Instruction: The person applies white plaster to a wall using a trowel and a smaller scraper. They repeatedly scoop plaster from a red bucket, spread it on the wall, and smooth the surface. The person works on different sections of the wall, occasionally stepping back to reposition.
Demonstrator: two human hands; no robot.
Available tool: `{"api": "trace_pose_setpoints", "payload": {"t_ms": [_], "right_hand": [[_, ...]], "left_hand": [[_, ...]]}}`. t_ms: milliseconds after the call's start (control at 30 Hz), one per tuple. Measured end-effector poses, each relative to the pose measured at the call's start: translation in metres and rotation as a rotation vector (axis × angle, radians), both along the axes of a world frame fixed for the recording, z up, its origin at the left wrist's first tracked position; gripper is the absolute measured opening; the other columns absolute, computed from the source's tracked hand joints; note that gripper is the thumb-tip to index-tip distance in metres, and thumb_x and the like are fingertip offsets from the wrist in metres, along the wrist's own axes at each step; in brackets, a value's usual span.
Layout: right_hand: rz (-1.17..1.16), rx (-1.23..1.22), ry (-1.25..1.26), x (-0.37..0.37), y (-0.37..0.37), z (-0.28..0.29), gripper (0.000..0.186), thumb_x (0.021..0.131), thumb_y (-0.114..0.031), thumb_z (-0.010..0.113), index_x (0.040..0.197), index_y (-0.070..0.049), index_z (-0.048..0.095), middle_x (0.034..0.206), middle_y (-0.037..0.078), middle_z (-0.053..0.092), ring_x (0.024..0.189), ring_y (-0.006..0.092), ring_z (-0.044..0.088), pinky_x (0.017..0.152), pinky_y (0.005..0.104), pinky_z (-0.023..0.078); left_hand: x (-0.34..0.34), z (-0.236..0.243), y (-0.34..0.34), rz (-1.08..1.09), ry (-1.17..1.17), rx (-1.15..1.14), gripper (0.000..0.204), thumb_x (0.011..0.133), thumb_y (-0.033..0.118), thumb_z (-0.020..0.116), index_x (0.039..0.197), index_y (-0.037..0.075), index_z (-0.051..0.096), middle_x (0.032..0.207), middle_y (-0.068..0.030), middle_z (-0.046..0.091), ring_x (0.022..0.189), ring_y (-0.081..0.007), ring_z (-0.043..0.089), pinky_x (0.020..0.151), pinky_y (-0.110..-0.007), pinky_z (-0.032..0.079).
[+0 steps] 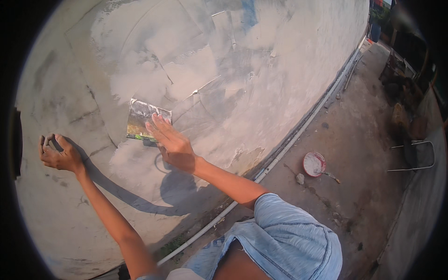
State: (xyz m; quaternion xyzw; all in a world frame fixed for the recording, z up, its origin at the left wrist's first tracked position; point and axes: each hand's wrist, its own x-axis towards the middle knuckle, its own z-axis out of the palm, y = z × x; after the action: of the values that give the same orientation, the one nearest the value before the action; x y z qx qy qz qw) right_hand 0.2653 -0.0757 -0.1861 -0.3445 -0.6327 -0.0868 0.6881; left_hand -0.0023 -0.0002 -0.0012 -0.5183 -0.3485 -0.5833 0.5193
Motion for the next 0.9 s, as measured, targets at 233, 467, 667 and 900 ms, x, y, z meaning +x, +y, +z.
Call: {"api": "trace_pose_setpoints", "payload": {"t_ms": [233,467,667,900], "right_hand": [[-0.276,-0.346,0.74,0.13,0.001,0.023,0.043,0.09,0.005,0.054,0.132,-0.005,0.06,0.132,0.017,0.061,0.122,0.0283,0.06,0.097,0.0367,0.053],[-0.302,0.082,0.144,0.055,0.033,0.013,0.056,0.08,0.008,0.06,0.134,-0.006,0.059,0.136,0.019,0.057,0.126,0.0316,0.056,0.106,0.0414,0.047],[-0.02,0.136,-0.254,0.029,0.0,-0.011,0.063,0.071,0.014,0.058,0.131,-0.007,0.062,0.134,0.017,0.06,0.123,0.0319,0.059,0.106,0.0423,0.047],[-0.278,-0.096,0.667,0.125,0.025,-0.027,0.047,0.086,0.011,0.052,0.132,0.001,0.058,0.134,0.019,0.059,0.123,0.0323,0.059,0.098,0.0349,0.051]], "left_hand": [[0.002,0.004,-0.002,-0.042,-0.004,0.009,0.019,0.09,0.026,0.063,0.099,0.009,0.066,0.127,-0.0036,0.059,0.121,-0.0228,0.047,0.104,-0.041,0.032],[0.006,0.0,-0.003,-0.035,0.001,0.001,0.019,0.09,0.025,0.063,0.098,0.009,0.065,0.127,-0.0048,0.057,0.122,-0.024,0.046,0.105,-0.041,0.031],[0.002,-0.002,0.002,-0.017,0.0,-0.023,0.018,0.09,0.026,0.063,0.098,0.01,0.064,0.127,-0.0048,0.057,0.123,-0.0246,0.045,0.105,-0.041,0.031],[-0.002,0.003,0.001,-0.018,0.001,0.004,0.02,0.09,0.027,0.063,0.099,0.01,0.065,0.127,-0.0039,0.058,0.12,-0.0244,0.045,0.104,-0.041,0.031]]}}
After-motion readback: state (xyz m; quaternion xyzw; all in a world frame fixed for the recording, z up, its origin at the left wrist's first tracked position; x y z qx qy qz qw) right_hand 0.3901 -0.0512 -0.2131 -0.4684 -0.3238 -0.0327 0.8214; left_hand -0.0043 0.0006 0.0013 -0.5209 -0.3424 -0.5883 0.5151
